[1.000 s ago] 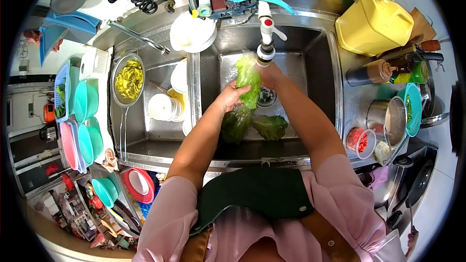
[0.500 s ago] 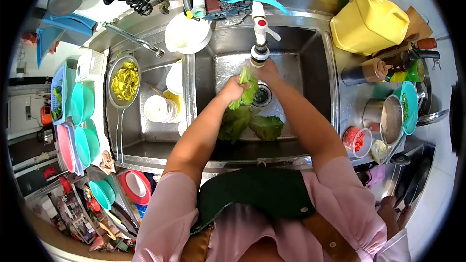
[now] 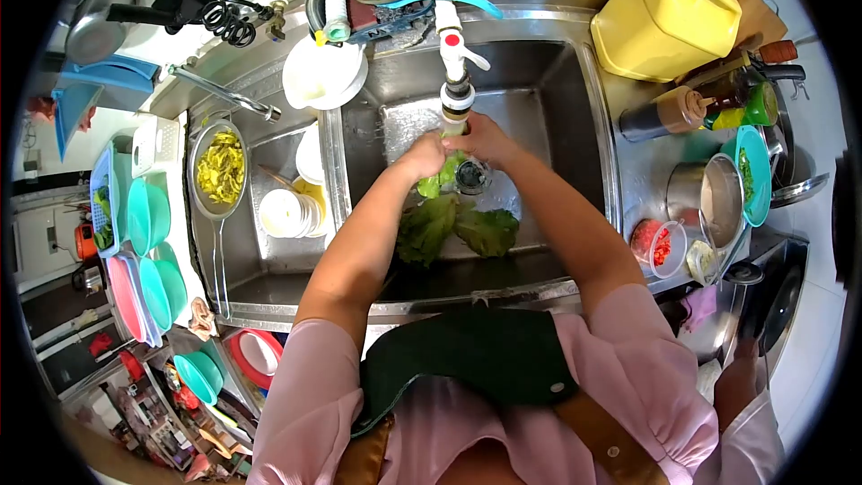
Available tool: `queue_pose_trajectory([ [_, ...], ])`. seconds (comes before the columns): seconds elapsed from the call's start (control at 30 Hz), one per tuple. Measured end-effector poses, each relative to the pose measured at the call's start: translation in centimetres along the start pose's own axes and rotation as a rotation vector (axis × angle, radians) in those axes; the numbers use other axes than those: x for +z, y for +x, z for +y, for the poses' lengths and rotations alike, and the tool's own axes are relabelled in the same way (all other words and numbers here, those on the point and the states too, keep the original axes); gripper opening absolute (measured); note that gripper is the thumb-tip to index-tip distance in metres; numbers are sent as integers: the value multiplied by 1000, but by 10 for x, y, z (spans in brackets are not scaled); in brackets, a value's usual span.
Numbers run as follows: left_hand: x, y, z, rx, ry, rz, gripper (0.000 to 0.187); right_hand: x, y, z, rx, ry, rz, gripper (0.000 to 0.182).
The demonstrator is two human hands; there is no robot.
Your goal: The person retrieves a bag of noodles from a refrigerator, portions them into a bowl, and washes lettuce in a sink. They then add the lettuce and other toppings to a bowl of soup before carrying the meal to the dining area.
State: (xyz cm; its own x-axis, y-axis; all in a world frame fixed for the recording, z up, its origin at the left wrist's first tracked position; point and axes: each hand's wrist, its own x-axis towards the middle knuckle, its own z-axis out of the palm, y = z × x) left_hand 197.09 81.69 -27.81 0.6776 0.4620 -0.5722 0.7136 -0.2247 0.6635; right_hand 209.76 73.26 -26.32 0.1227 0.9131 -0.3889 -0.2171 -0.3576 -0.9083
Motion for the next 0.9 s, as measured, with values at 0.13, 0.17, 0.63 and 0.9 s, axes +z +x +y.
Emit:
queue_pose_trajectory([
  [0.13, 10, -6, -5, 220, -267, -70, 20, -11, 8, 32, -58, 123, 50, 24],
  [0.17, 9, -12, 0, 198, -420, -47, 23, -18, 8, 36, -57, 128, 54, 24],
  [0.63, 28, -10, 6, -37, -1169, 175, 24, 28, -21, 44, -384, -252, -24, 36],
  [0.9, 7, -41, -51, -333, -1687, -184, 21, 27, -66, 42, -541, -1379, -348, 28],
])
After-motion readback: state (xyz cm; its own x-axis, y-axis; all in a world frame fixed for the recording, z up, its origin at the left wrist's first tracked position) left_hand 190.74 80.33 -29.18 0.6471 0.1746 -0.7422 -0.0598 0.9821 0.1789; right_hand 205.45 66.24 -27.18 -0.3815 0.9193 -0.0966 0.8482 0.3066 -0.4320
